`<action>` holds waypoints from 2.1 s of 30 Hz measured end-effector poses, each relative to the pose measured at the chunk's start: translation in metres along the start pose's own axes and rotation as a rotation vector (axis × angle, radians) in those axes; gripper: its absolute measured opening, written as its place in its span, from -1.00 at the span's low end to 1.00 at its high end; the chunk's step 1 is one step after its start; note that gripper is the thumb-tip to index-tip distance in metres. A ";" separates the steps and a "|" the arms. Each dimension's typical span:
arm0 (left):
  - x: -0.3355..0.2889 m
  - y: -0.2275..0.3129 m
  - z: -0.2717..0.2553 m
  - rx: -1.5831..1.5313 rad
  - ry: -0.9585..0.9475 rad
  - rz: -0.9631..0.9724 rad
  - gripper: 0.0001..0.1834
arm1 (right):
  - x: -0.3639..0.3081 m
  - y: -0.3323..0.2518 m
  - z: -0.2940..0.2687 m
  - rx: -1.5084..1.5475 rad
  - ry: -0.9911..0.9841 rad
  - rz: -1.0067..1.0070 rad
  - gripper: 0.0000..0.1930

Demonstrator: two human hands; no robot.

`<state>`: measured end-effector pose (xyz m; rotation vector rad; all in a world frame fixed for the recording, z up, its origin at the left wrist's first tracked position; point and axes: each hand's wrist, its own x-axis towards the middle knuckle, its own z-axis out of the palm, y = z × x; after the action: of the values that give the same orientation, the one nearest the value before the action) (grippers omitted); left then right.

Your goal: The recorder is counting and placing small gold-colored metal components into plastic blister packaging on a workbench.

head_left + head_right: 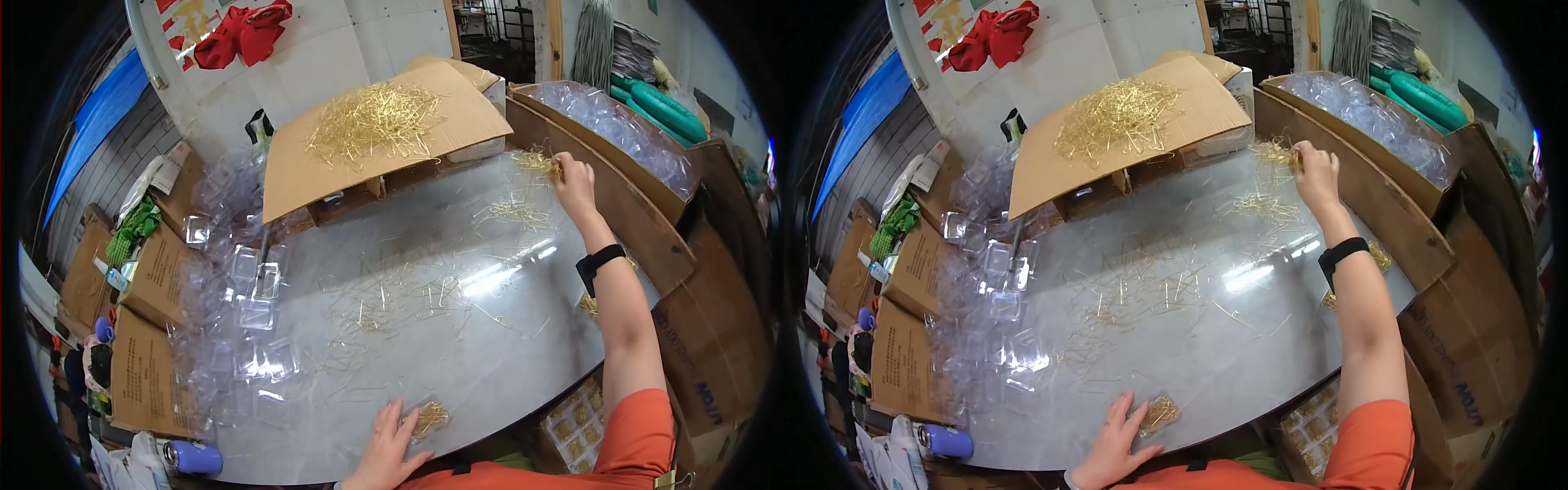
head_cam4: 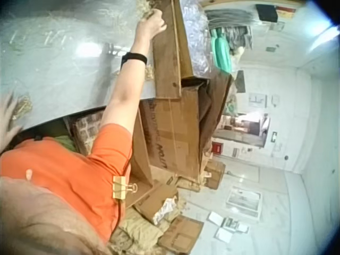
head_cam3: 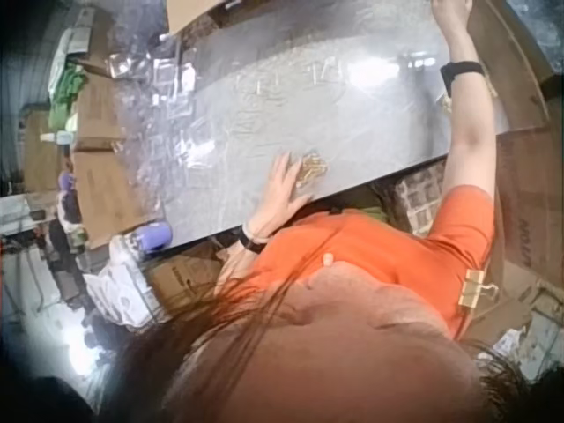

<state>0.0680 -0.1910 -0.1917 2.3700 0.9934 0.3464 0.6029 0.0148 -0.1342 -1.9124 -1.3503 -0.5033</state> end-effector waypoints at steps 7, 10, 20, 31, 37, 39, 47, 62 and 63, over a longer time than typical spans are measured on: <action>0.000 0.001 0.007 0.130 0.032 0.031 -0.31 | -0.009 0.011 -0.001 -0.095 -0.073 -0.015 -0.77; -0.003 0.008 0.009 0.138 0.052 0.026 -0.33 | -0.013 0.011 -0.005 -0.059 0.065 -0.034 -0.73; 0.003 0.027 0.030 0.216 0.254 0.029 -0.36 | -0.004 -0.024 -0.008 0.142 0.098 -0.358 -0.76; 0.038 0.040 0.062 0.268 0.136 0.275 -0.34 | -0.027 -0.120 0.006 0.070 0.014 -0.542 -0.84; 0.066 0.062 0.077 0.289 0.116 0.311 -0.27 | -0.034 -0.110 0.014 0.294 0.121 -0.414 -0.90; 0.075 0.067 0.089 0.279 0.095 0.355 -0.26 | -0.035 -0.099 0.010 0.197 -0.003 -0.427 -0.89; 0.120 0.092 0.126 0.205 0.097 0.439 -0.30 | -0.030 -0.073 0.010 0.276 0.122 -0.254 -0.87; 0.149 0.131 0.145 0.347 0.103 0.430 -0.16 | -0.033 -0.083 0.004 0.369 0.106 -0.347 -0.82; 0.143 0.131 0.137 0.362 0.116 0.413 -0.13 | -0.038 -0.093 0.005 0.435 0.009 -0.395 -0.82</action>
<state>0.3016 -0.2171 -0.2251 2.9184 0.6488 0.4951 0.5025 0.0112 -0.1313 -1.2977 -1.6831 -0.3646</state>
